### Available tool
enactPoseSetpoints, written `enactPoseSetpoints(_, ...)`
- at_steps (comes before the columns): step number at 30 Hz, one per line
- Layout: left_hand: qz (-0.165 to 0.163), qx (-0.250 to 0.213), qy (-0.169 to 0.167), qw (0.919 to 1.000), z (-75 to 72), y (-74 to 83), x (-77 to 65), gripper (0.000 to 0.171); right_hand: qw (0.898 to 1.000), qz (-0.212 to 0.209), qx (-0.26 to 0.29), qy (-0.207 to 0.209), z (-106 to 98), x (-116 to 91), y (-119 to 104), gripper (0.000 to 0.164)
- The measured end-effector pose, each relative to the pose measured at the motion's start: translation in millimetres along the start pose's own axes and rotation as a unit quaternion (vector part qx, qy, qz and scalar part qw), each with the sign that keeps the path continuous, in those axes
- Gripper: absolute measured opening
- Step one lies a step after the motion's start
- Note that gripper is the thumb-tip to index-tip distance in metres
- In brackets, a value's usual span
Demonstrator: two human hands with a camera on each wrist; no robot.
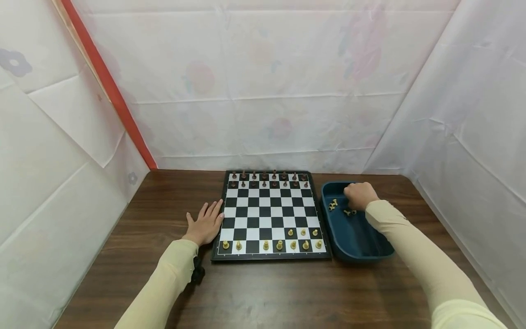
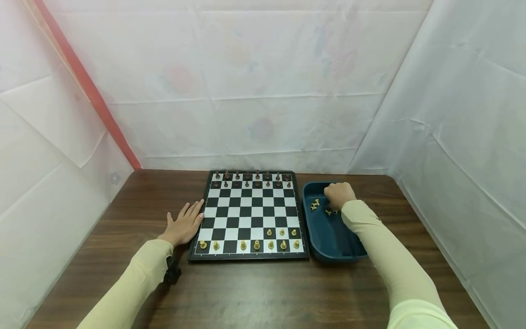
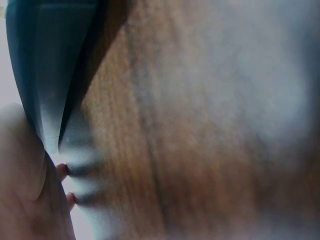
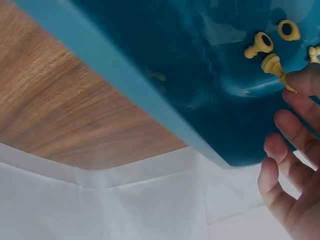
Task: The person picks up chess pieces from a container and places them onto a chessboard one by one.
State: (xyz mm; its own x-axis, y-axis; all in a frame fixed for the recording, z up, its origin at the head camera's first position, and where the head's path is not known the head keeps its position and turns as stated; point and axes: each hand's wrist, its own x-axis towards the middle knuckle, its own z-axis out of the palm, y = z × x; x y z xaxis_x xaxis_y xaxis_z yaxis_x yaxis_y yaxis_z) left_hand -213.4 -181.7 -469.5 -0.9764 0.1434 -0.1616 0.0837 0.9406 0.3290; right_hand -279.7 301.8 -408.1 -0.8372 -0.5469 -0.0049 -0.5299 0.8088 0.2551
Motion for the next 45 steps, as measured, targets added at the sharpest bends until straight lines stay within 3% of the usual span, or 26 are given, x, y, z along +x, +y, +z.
enactPoseSetpoints(12, 0.0, -0.002, 0.007, 1.0, 3.2, -1.8, -0.6, 0.058, 0.998, -0.012, 0.045, 0.039, -20.7, 3.5, -8.4, 0.038)
enactPoseSetpoints(17, 0.002, -0.002, 0.009, 1.0, 4.0, -2.6, -0.8, 0.058, 0.995, -0.035, 0.048, 0.076, -30.5, 3.9, -18.1, 0.041)
enactPoseSetpoints(23, 0.006, -0.005, 0.01, 0.9999, 4.5, -2.6, -2.0, 0.057, 0.99, -0.063, 0.034, 0.122, -44.1, 3.6, -29.9, 0.041)
enactPoseSetpoints(31, 0.008, -0.003, 0.01, 0.9999, 3.3, -2.8, -1.6, 0.057, 0.989, -0.081, 0.011, 0.122, -63.8, 6.7, -45.4, 0.04)
enactPoseSetpoints(41, 0.009, 0.0, 0.008, 0.9999, 0.9, -1.4, -2.5, 0.057, 0.982, -0.115, -0.028, 0.145, -82.2, 15.2, -72.0, 0.016)
enactPoseSetpoints(45, 0.01, 0.0, 0.008, 0.9999, 1.7, -2.2, -1.8, 0.057, 0.978, -0.133, -0.032, 0.157, -85.8, 18.5, -85.1, 0.017)
